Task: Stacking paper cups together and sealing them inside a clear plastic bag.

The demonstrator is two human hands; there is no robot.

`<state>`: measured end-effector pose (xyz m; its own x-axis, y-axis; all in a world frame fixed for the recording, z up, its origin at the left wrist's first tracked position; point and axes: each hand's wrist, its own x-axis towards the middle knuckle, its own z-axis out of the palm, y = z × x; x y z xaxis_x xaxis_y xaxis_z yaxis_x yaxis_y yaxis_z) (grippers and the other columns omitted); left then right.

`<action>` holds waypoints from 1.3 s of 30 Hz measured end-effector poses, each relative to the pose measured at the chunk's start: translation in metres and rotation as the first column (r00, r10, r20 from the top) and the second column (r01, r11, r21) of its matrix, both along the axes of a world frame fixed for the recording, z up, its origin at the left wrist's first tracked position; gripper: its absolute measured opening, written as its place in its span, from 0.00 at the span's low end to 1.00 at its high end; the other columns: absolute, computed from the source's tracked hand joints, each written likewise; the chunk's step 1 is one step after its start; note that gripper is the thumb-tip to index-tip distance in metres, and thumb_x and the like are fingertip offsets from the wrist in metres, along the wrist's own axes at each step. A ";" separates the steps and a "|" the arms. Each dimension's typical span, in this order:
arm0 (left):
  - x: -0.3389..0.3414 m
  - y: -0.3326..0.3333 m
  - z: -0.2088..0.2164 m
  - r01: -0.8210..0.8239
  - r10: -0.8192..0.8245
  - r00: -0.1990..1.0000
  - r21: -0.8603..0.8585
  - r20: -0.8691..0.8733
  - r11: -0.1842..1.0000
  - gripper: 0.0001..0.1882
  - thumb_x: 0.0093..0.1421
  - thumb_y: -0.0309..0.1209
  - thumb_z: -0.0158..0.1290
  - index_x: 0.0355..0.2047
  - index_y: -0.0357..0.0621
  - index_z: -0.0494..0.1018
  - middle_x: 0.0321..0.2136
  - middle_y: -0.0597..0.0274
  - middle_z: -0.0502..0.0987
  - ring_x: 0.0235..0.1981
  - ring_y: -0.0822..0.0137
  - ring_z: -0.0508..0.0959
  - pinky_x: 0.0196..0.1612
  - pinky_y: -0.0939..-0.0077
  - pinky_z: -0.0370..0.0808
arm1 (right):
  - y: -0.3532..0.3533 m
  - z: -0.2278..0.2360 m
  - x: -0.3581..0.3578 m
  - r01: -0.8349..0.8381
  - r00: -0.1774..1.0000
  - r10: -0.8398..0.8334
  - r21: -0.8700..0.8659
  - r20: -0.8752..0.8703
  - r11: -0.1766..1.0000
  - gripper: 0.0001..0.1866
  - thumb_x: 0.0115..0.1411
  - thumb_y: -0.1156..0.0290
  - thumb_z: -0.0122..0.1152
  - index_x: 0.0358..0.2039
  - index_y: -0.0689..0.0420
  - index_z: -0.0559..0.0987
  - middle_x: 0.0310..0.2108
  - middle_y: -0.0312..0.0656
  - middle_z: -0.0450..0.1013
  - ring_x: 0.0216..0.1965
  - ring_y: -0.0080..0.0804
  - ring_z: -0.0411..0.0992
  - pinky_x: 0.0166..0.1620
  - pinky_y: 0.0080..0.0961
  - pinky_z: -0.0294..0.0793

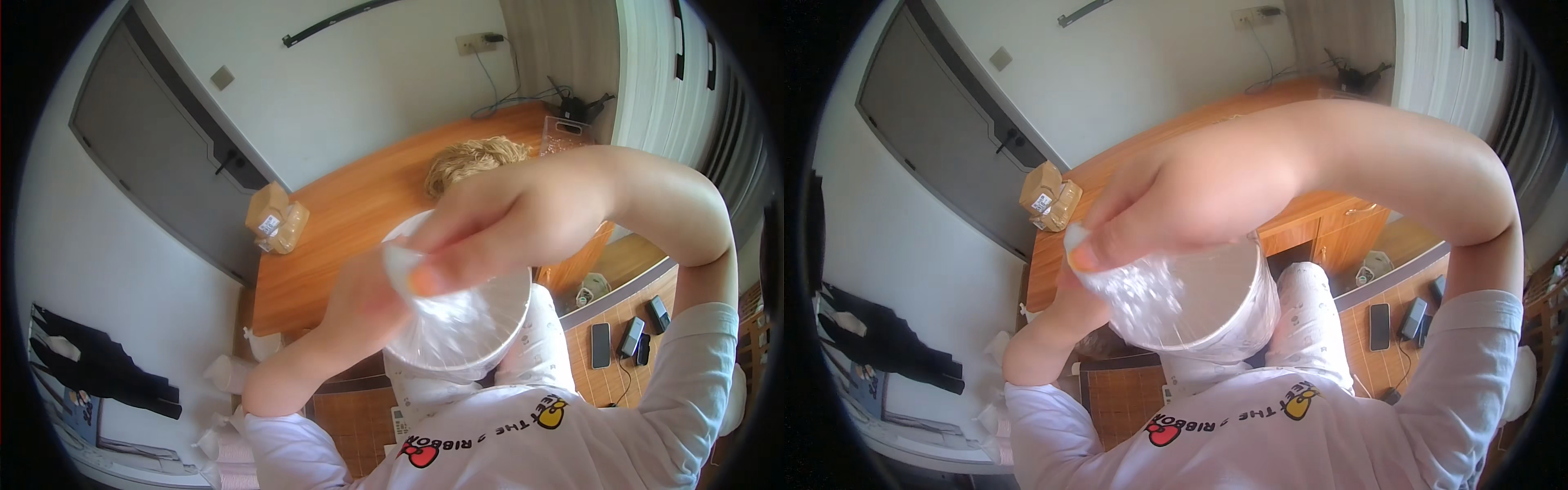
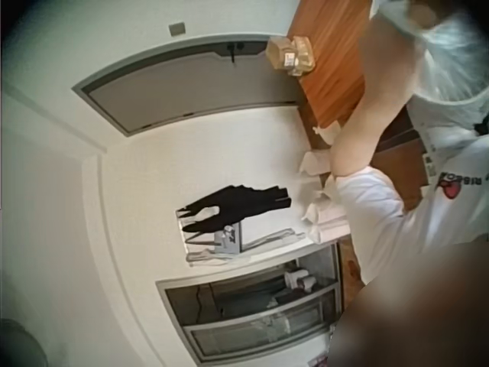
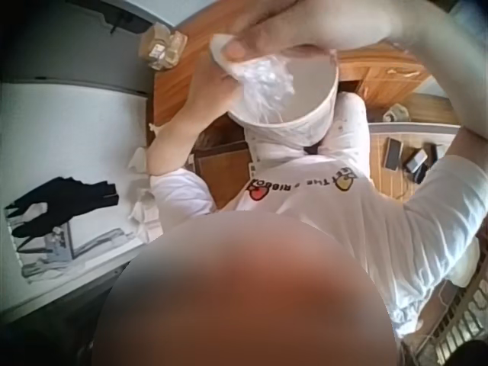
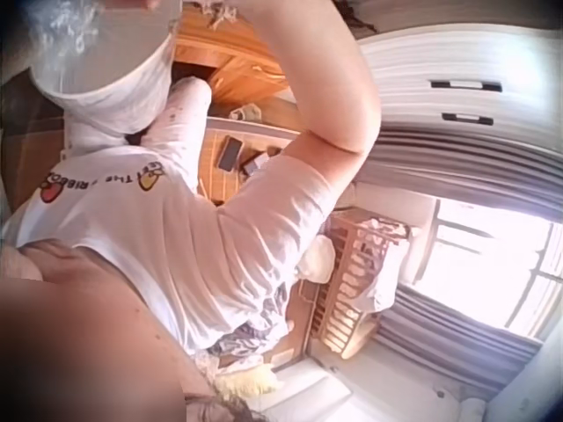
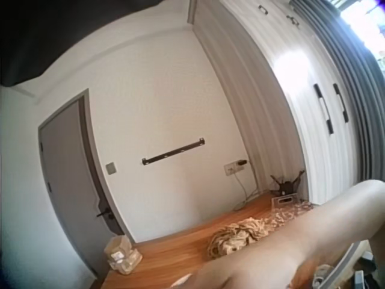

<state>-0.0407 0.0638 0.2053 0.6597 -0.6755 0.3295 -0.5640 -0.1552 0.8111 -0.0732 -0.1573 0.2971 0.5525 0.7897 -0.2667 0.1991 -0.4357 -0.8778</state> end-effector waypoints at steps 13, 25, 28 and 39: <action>-0.002 0.010 0.004 0.052 -0.045 0.997 -0.104 0.067 0.993 0.06 0.58 0.21 0.55 0.35 0.30 0.76 0.33 0.54 0.80 0.36 0.67 0.79 0.41 0.73 0.75 | -0.004 -0.027 0.018 0.023 -0.010 0.342 -0.342 0.940 0.940 0.18 0.60 0.52 0.59 0.28 0.55 0.79 0.27 0.38 0.73 0.33 0.39 0.74 0.34 0.36 0.76; 0.018 0.003 0.045 0.038 -0.246 0.623 0.286 0.742 0.958 0.29 0.47 0.28 0.63 0.52 0.43 0.73 0.52 0.55 0.75 0.55 0.56 0.73 0.60 0.55 0.67 | 0.009 -0.021 0.008 -0.315 0.787 0.311 -0.086 0.534 0.945 0.25 0.70 0.55 0.48 0.22 0.63 0.72 0.18 0.48 0.67 0.24 0.46 0.67 0.31 0.39 0.66; 0.030 0.008 0.031 0.235 -0.408 0.705 0.353 0.580 0.906 0.22 0.48 0.29 0.63 0.45 0.42 0.75 0.46 0.56 0.76 0.50 0.54 0.74 0.55 0.57 0.70 | 0.011 -0.024 -0.003 -0.384 0.828 0.334 0.023 0.451 0.923 0.24 0.70 0.57 0.49 0.22 0.62 0.69 0.17 0.45 0.64 0.22 0.44 0.63 0.30 0.35 0.64; -0.005 0.009 0.029 0.045 -0.266 0.634 0.309 0.726 0.950 0.11 0.53 0.29 0.61 0.36 0.45 0.73 0.29 0.60 0.73 0.29 0.54 0.76 0.31 0.61 0.72 | 0.002 -0.058 -0.017 -0.292 0.700 -0.082 0.388 0.710 0.874 0.11 0.63 0.66 0.59 0.32 0.63 0.78 0.37 0.50 0.67 0.44 0.41 0.68 0.44 0.36 0.67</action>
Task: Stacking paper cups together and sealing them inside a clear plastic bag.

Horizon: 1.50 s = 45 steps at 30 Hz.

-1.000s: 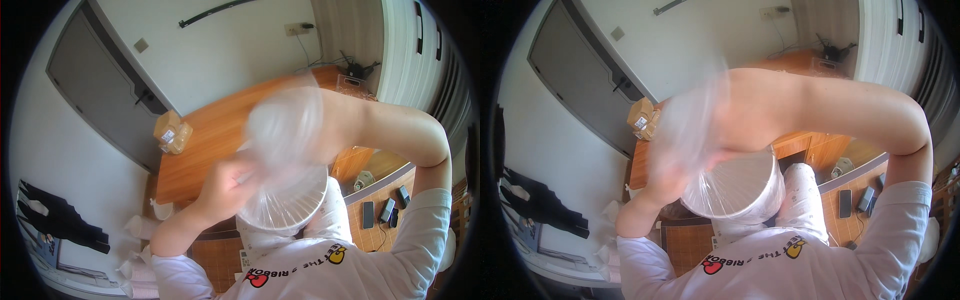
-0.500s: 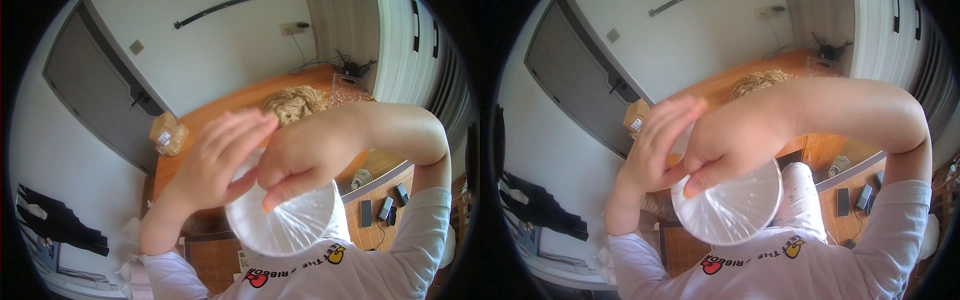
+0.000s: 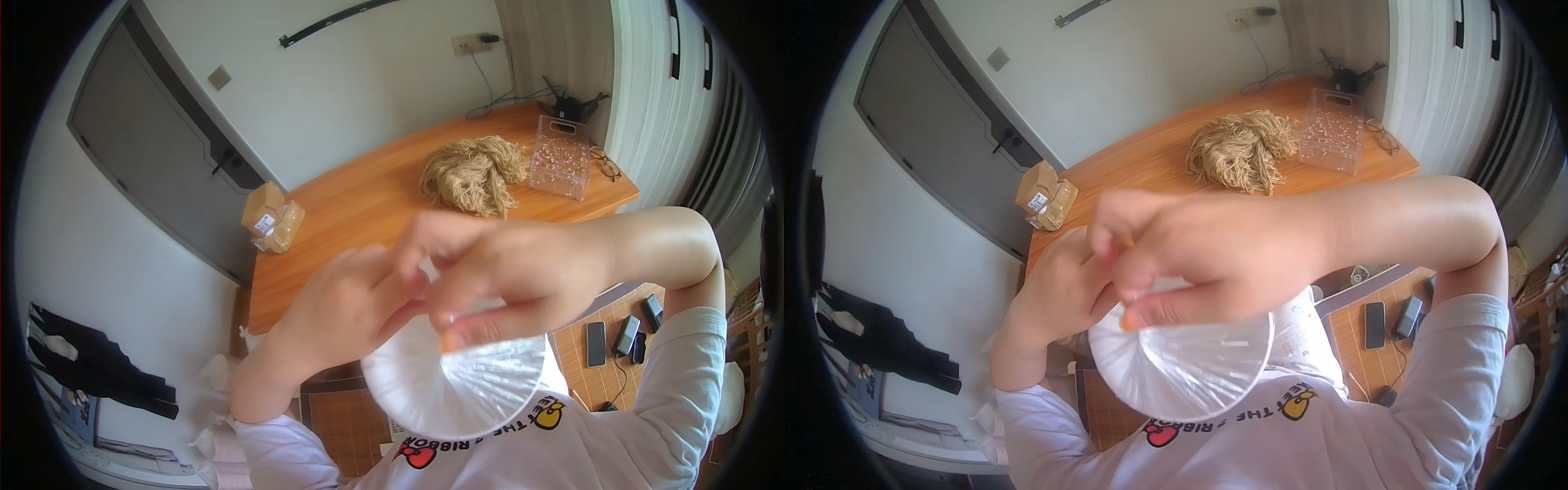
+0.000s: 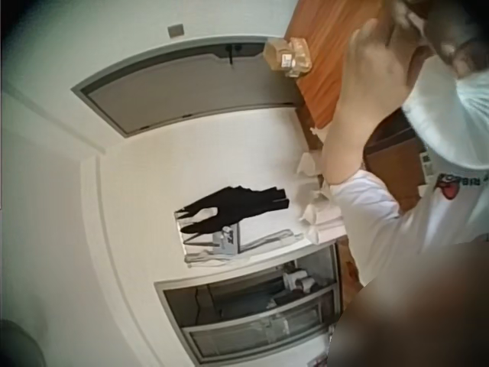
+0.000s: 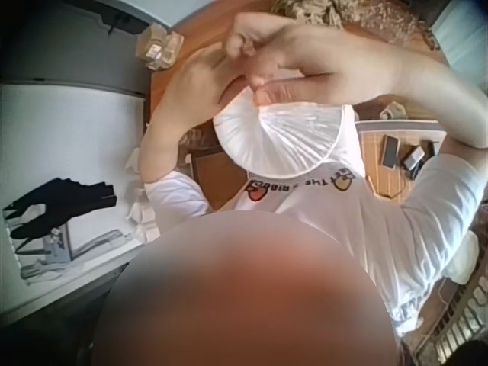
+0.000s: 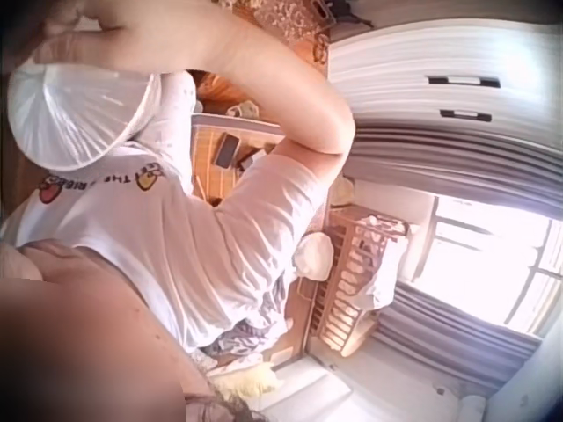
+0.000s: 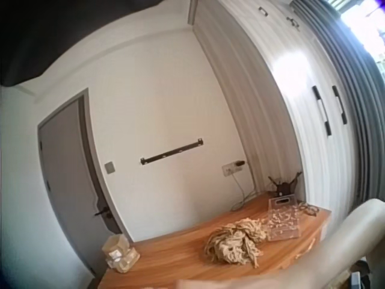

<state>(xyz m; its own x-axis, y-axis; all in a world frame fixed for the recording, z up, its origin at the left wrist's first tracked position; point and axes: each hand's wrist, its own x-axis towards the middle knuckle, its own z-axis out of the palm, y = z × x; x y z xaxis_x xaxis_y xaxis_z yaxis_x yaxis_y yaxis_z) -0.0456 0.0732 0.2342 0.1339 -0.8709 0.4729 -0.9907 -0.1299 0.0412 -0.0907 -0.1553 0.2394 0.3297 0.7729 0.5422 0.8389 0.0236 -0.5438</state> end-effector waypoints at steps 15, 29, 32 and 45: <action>-0.048 -0.005 -0.005 -0.343 0.377 0.923 -0.273 0.081 0.899 0.16 0.54 0.27 0.61 0.42 0.39 0.71 0.30 0.56 0.76 0.31 0.55 0.78 0.33 0.62 0.73 | -0.005 0.005 0.000 0.382 0.485 -0.157 0.047 -0.860 0.923 0.15 0.64 0.63 0.57 0.37 0.62 0.82 0.36 0.36 0.78 0.43 0.22 0.69 0.51 0.21 0.62; -0.036 0.000 -0.018 -0.221 0.262 0.964 -0.428 0.040 0.877 0.13 0.49 0.19 0.63 0.36 0.41 0.74 0.35 0.56 0.74 0.34 0.57 0.77 0.36 0.69 0.75 | -0.017 -0.010 0.013 0.452 0.888 -0.442 -0.063 0.125 0.890 0.16 0.62 0.71 0.56 0.50 0.51 0.80 0.46 0.37 0.70 0.48 0.34 0.63 0.53 0.32 0.58; -0.036 0.002 -0.015 -0.168 0.197 0.980 -0.405 0.029 0.898 0.13 0.47 0.18 0.64 0.33 0.42 0.76 0.36 0.57 0.75 0.34 0.59 0.78 0.35 0.71 0.76 | -0.016 -0.002 0.012 0.518 0.663 -0.440 0.053 0.605 0.854 0.14 0.54 0.70 0.63 0.42 0.48 0.82 0.46 0.34 0.71 0.47 0.34 0.64 0.51 0.36 0.59; -0.049 0.021 -0.020 0.004 0.064 0.981 -0.354 0.181 0.935 0.17 0.43 0.16 0.63 0.35 0.42 0.77 0.39 0.59 0.73 0.31 0.62 0.77 0.32 0.75 0.77 | 0.013 -0.009 0.029 0.132 0.783 -0.216 0.183 0.584 0.974 0.06 0.53 0.69 0.66 0.33 0.50 0.81 0.34 0.28 0.76 0.42 0.29 0.69 0.49 0.35 0.59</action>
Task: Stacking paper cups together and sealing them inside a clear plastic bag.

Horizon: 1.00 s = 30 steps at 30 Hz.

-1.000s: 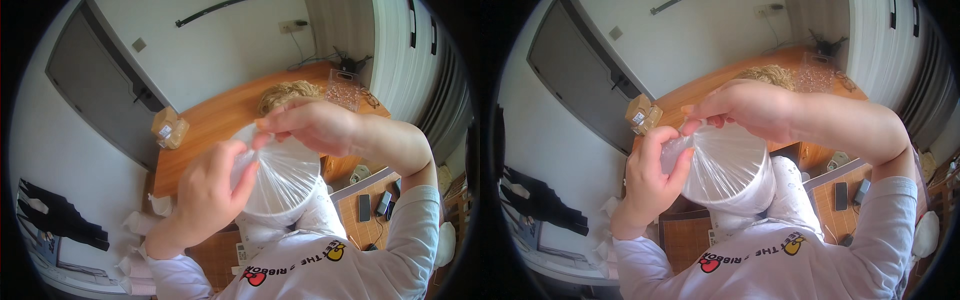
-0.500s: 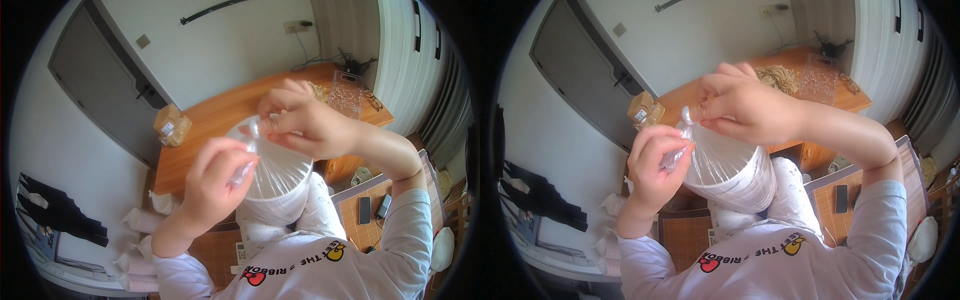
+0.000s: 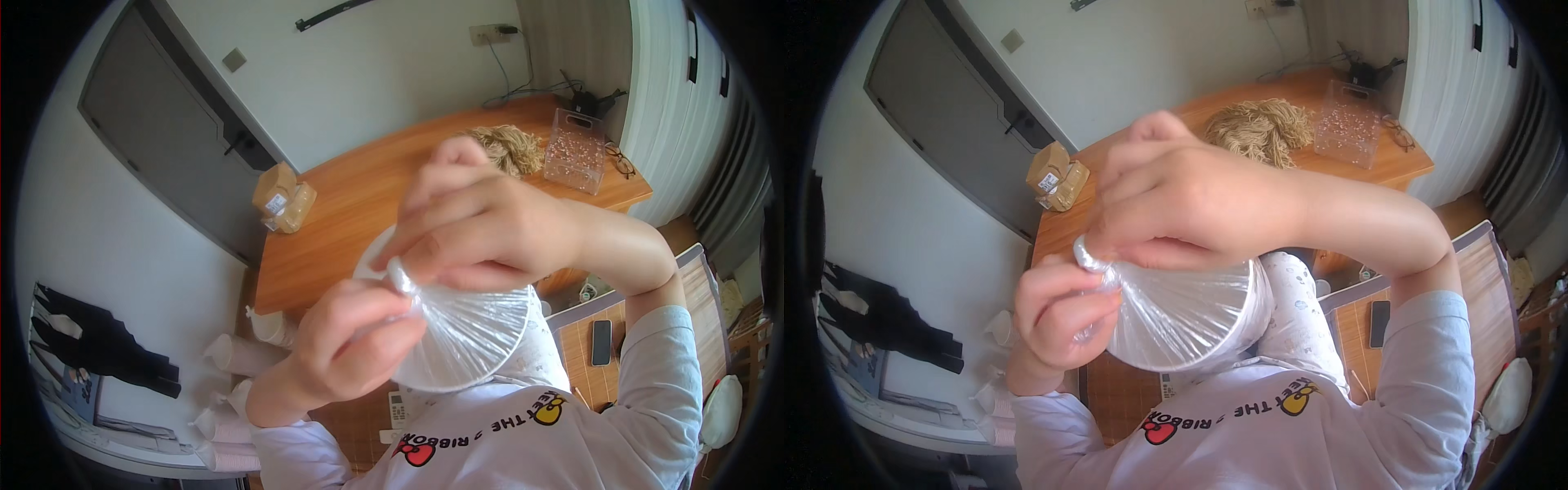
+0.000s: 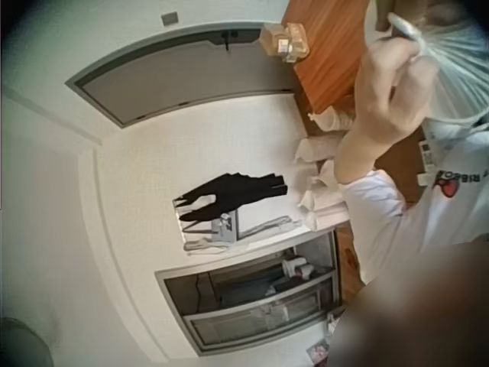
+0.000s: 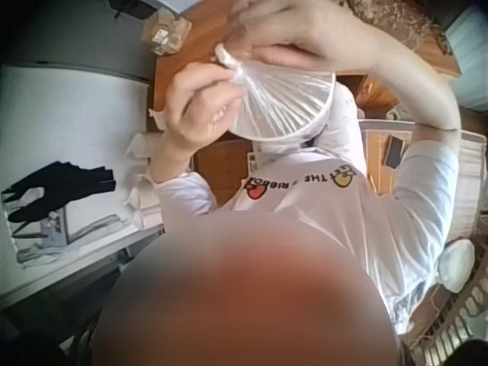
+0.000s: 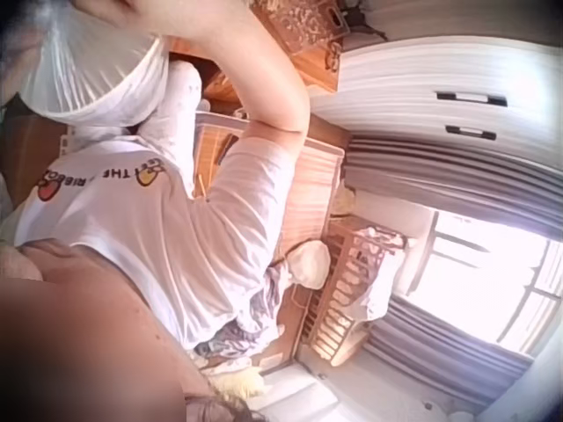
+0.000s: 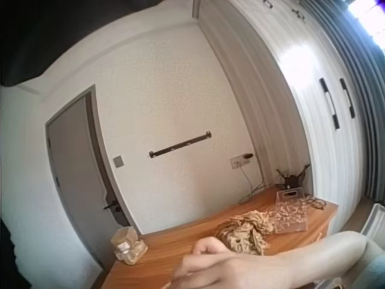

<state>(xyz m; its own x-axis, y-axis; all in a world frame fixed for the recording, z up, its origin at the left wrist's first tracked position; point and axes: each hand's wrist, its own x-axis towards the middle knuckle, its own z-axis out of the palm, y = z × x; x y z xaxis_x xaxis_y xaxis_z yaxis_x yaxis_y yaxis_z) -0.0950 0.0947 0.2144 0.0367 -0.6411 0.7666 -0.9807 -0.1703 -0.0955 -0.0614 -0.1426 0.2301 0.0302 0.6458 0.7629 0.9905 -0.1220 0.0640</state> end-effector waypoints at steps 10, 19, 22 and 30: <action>-0.012 0.006 -0.004 -0.025 0.016 0.994 -0.076 -0.112 0.997 0.24 0.43 0.20 0.69 0.41 0.41 0.73 0.39 0.56 0.73 0.30 0.63 0.77 0.30 0.74 0.77 | 0.003 -0.009 -0.005 -0.184 0.924 0.210 0.107 -0.321 0.977 0.06 0.56 0.76 0.58 0.31 0.56 0.83 0.27 0.34 0.77 0.33 0.29 0.74 0.50 0.29 0.57; 0.000 0.004 0.000 -0.062 0.058 0.997 -0.089 -0.054 0.994 0.23 0.46 0.22 0.66 0.43 0.42 0.73 0.36 0.56 0.74 0.28 0.61 0.77 0.30 0.72 0.76 | 0.001 -0.016 0.008 -0.211 0.935 0.233 0.109 -0.267 0.971 0.08 0.59 0.78 0.58 0.36 0.56 0.83 0.27 0.35 0.77 0.33 0.30 0.75 0.52 0.31 0.58; -0.004 0.001 0.003 -0.158 0.159 0.986 -0.027 0.055 0.987 0.22 0.47 0.21 0.65 0.43 0.43 0.74 0.36 0.58 0.74 0.28 0.62 0.78 0.30 0.73 0.77 | 0.003 -0.020 0.014 -0.246 0.930 0.280 0.165 -0.238 0.955 0.06 0.60 0.74 0.62 0.37 0.55 0.84 0.26 0.37 0.77 0.31 0.30 0.76 0.53 0.33 0.61; -0.007 0.002 0.000 -0.210 0.210 0.967 -0.017 0.145 0.978 0.22 0.46 0.21 0.66 0.43 0.41 0.77 0.39 0.59 0.76 0.32 0.63 0.80 0.32 0.74 0.78 | 0.005 -0.020 0.014 -0.260 0.901 0.325 0.242 -0.289 0.935 0.07 0.59 0.70 0.65 0.38 0.55 0.85 0.24 0.38 0.77 0.27 0.35 0.76 0.50 0.41 0.71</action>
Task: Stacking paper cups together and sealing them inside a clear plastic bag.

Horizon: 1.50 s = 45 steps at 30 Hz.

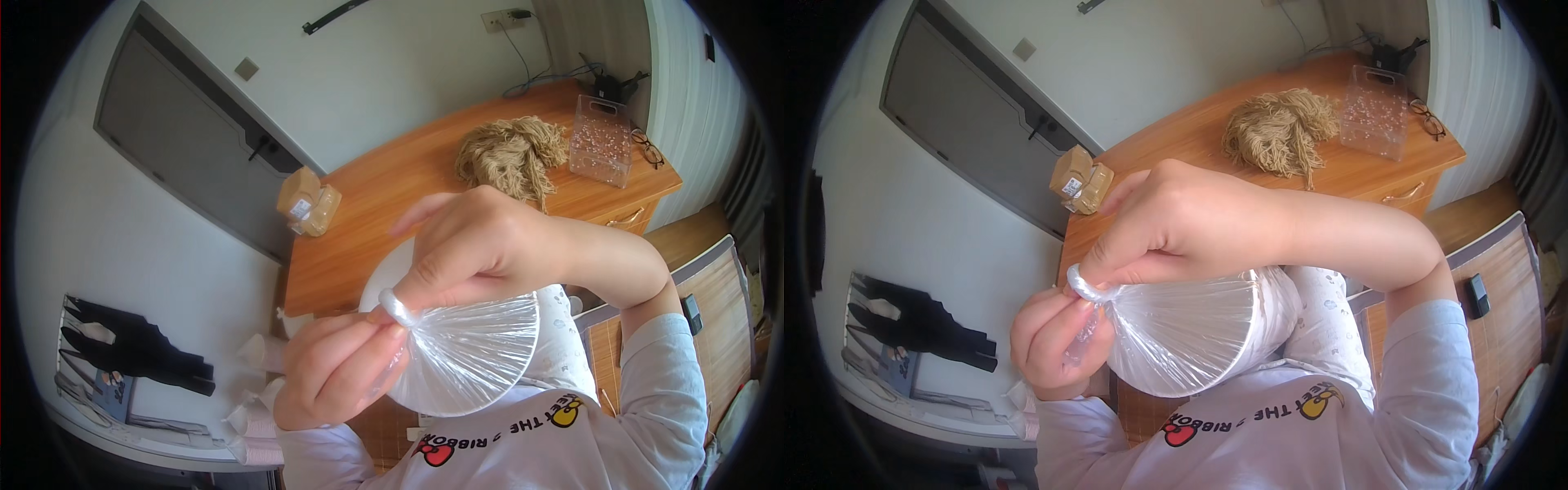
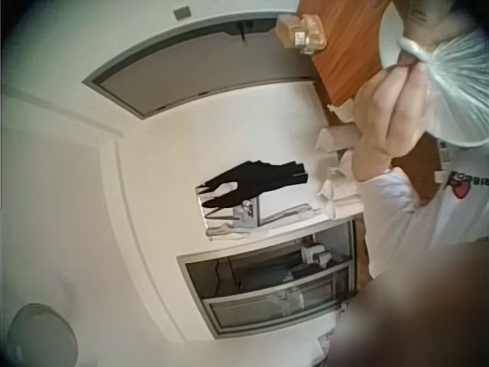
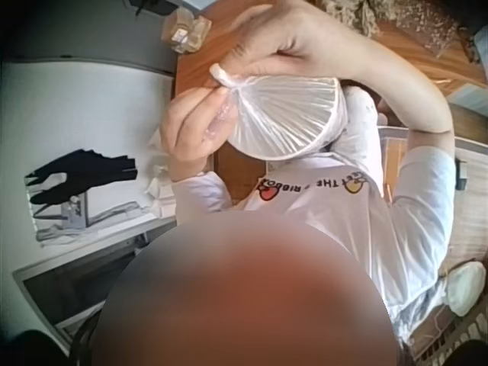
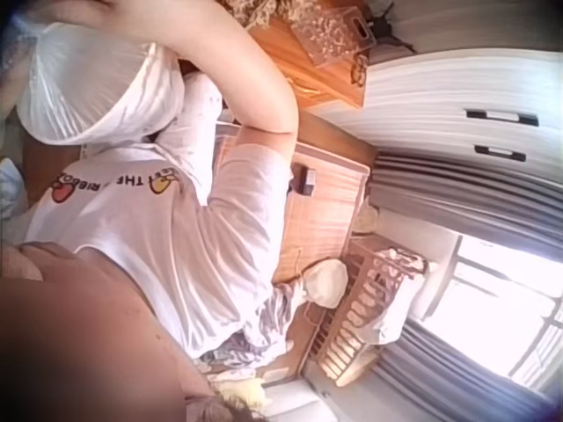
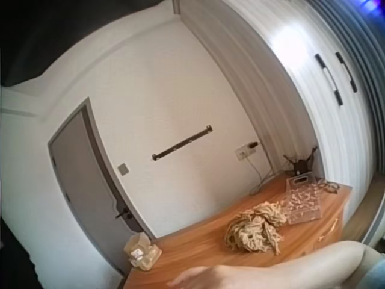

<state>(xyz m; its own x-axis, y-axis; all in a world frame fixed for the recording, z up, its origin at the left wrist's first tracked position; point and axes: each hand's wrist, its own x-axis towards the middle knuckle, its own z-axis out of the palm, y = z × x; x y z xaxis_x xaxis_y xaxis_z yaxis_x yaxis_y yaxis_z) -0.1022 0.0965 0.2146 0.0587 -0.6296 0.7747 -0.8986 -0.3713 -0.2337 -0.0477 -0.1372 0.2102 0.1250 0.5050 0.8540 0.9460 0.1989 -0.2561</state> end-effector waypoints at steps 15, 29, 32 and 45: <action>0.003 0.005 0.009 0.090 -0.095 0.992 -0.057 -0.086 0.994 0.15 0.42 0.17 0.67 0.33 0.38 0.81 0.37 0.60 0.77 0.32 0.64 0.81 0.31 0.77 0.78 | -0.003 0.021 -0.011 0.112 0.987 -0.135 -0.232 -0.083 0.966 0.05 0.53 0.73 0.67 0.30 0.59 0.82 0.27 0.41 0.78 0.30 0.41 0.76 0.41 0.38 0.73; 0.019 0.010 0.052 -0.048 -0.217 0.855 0.489 0.471 0.871 0.13 0.44 0.24 0.63 0.29 0.55 0.76 0.37 0.75 0.72 0.37 0.73 0.79 0.35 0.80 0.76 | -0.001 0.044 -0.008 0.374 0.909 -0.273 -0.327 0.316 0.868 0.07 0.53 0.69 0.64 0.23 0.58 0.78 0.26 0.46 0.76 0.31 0.50 0.73 0.34 0.41 0.72; 0.022 0.011 0.054 0.008 -0.225 0.886 0.471 0.406 0.882 0.14 0.43 0.23 0.64 0.30 0.55 0.75 0.37 0.74 0.71 0.38 0.72 0.79 0.35 0.79 0.77 | 0.002 0.042 -0.008 0.097 0.977 -0.172 -0.456 -0.125 0.884 0.06 0.51 0.71 0.65 0.27 0.59 0.81 0.29 0.47 0.77 0.34 0.46 0.75 0.37 0.38 0.73; 0.041 0.003 0.013 0.198 -0.194 0.978 0.048 -0.073 0.979 0.22 0.40 0.28 0.71 0.39 0.42 0.82 0.42 0.56 0.75 0.33 0.63 0.79 0.31 0.75 0.77 | -0.001 0.052 -0.021 0.116 0.908 -0.322 -0.578 -0.268 0.808 0.09 0.48 0.72 0.63 0.28 0.64 0.77 0.29 0.46 0.73 0.35 0.45 0.73 0.40 0.37 0.72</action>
